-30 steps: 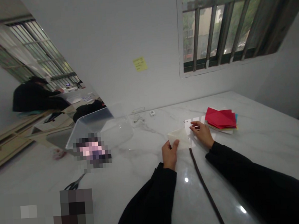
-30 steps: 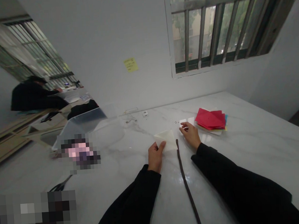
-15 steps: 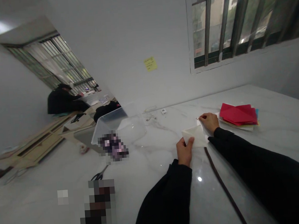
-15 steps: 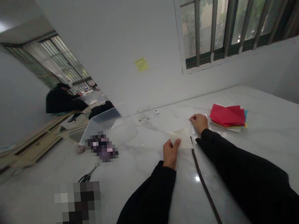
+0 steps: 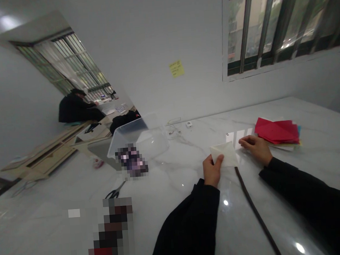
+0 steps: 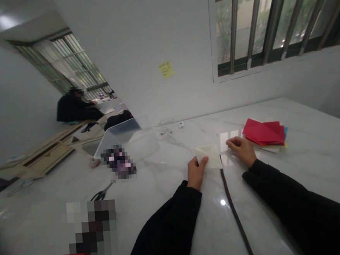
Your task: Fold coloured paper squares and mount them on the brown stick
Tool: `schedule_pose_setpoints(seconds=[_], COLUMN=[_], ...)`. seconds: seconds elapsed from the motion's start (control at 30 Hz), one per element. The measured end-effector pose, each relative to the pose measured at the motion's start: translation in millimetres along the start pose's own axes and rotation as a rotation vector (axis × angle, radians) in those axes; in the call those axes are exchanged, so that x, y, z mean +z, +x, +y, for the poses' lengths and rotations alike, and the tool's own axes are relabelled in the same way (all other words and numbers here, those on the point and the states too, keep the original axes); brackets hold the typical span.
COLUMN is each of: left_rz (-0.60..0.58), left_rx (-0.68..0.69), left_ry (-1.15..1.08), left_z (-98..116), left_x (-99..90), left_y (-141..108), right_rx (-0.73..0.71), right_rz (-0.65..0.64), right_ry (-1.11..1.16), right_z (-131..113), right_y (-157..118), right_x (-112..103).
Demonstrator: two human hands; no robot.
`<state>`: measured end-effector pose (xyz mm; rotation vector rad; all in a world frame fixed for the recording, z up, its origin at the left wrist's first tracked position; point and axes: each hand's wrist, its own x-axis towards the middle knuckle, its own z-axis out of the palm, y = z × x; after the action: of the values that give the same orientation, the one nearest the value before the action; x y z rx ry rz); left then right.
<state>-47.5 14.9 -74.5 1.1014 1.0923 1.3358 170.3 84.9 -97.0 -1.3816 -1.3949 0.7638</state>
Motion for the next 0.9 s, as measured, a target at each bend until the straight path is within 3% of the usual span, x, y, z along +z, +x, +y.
schedule_pose_setpoints(seconds=[0.23, 0.63, 0.9], left_rz=[0.001, 0.003, 0.0], left_rx=[0.002, 0.02, -0.002], left_ry=[-0.013, 0.041, 0.026], left_z=[0.1, 3.1, 2.7], left_x=[0.2, 1.2, 2.8], left_y=[-0.6, -2.5, -3.0], right_rx=[0.01, 0.043, -0.048], right_rz=[0.051, -0.039, -0.032], right_ry=[0.023, 0.181, -0.015], right_z=[-0.2, -2.8, -10.1], right_y=[-14.4, -24.2, -24.9], right_x=[-11.8, -8.8, -12.6])
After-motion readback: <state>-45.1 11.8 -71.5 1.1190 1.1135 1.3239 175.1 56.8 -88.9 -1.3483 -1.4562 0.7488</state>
